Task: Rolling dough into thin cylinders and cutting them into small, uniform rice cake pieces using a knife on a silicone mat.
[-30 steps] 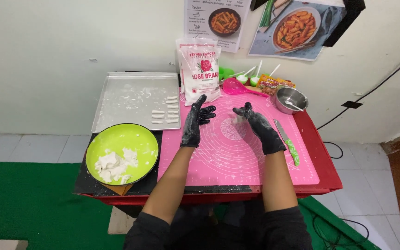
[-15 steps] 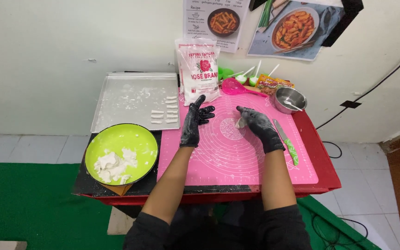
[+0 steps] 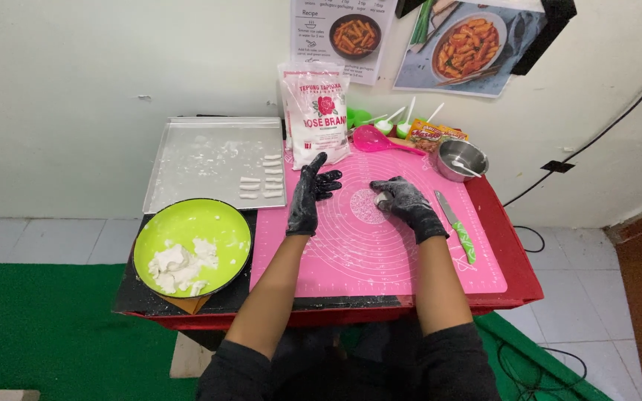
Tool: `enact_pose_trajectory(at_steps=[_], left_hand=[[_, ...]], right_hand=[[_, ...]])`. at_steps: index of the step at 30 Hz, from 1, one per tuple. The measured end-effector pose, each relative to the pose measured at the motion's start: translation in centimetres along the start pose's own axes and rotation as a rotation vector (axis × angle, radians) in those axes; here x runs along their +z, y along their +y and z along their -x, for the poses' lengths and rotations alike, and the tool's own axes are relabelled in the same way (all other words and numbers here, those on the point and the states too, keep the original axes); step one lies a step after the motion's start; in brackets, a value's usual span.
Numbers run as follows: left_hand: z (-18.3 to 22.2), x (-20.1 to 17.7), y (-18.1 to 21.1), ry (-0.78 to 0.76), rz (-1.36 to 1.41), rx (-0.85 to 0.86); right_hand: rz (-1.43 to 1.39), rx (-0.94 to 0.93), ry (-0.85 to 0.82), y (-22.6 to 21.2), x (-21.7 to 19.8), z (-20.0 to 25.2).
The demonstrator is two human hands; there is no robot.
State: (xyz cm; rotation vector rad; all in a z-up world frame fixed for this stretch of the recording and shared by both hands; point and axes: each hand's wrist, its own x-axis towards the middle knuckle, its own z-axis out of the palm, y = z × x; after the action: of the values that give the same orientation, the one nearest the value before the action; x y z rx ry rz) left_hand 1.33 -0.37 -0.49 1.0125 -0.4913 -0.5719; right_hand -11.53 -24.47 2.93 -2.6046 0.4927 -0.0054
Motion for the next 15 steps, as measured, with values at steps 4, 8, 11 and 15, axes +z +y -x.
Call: enact_pose_trajectory(at_steps=[4, 8, 11, 15], left_hand=[[-0.3, -0.4, -0.4, -0.018, 0.009, -0.011], [-0.9, -0.6, -1.1, -0.009, 0.014, 0.015], [-0.9, -0.7, -1.2, 0.003, 0.029, 0.036], [0.0, -0.2, 0.1, 0.038, 0.052, 0.057]], right_hand=[[0.009, 0.039, 0.047, -0.3, 0.1, 0.0], [-0.079, -0.026, 0.174, -1.1, 0.0, -0.3], [-0.131, 0.006, 0.158, -4.9, -0.8, 2.3], [-0.157, 0.066, 0.108, -4.6, -0.8, 2.6]])
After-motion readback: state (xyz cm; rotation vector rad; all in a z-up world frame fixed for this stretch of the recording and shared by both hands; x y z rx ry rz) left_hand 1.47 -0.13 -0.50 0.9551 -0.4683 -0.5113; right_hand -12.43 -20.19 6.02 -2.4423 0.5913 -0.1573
